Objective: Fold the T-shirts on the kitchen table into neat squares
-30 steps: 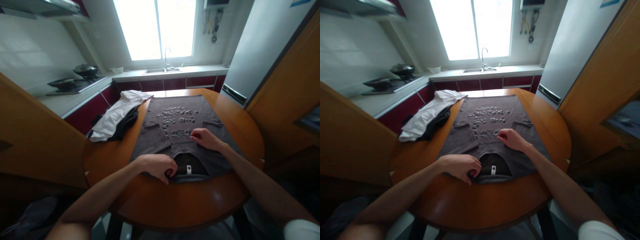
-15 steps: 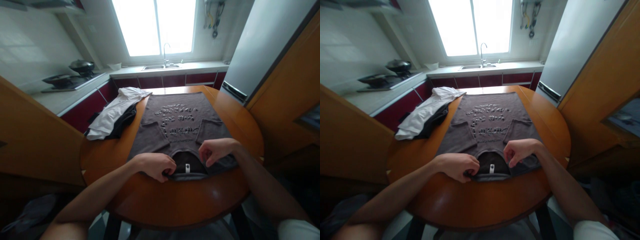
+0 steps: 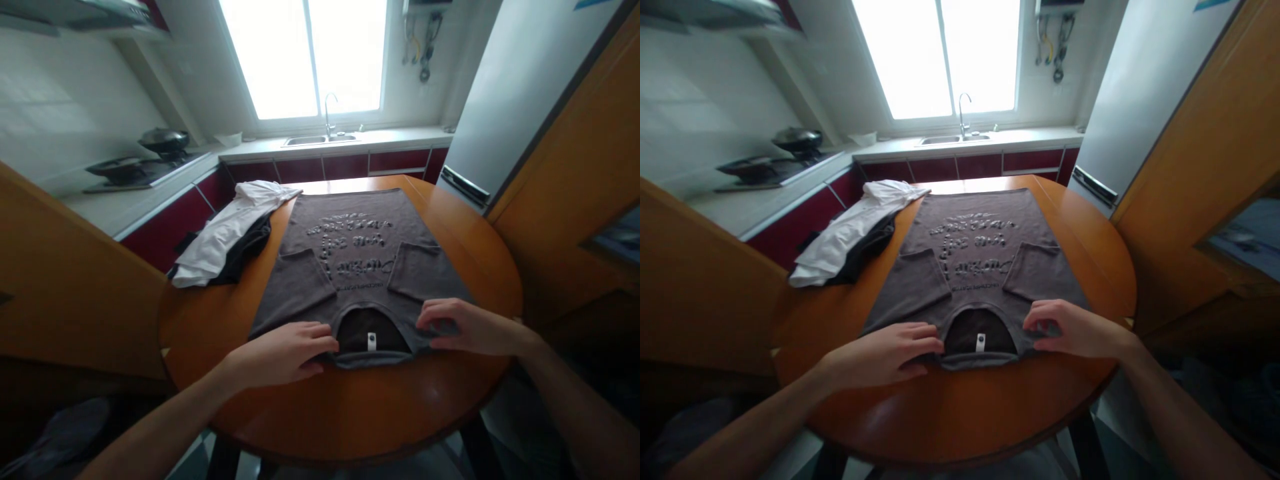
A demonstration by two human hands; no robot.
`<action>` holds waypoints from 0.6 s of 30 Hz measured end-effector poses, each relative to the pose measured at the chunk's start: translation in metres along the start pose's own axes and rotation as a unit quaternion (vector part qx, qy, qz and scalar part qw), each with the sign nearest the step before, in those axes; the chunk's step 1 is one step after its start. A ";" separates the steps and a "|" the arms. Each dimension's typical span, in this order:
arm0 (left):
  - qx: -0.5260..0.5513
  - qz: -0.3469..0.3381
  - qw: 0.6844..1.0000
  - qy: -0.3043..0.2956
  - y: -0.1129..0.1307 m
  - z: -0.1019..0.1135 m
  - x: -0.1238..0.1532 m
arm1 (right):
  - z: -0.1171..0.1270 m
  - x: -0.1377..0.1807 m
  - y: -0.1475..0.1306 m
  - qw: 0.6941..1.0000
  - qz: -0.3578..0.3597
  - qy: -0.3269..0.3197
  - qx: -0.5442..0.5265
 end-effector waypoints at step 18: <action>-0.033 0.155 0.940 0.301 -0.069 -0.067 0.116 | -0.043 0.081 0.086 0.918 0.013 0.314 0.243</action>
Point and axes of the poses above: each hand's wrist, its own x-axis away from the middle knuckle, its own z-axis out of the back of the hand, y = z × x, the point moved 3 cm from there along -x, towards the middle knuckle, and after that the axes turned 12 degrees about -y, right-handed, at the moved point
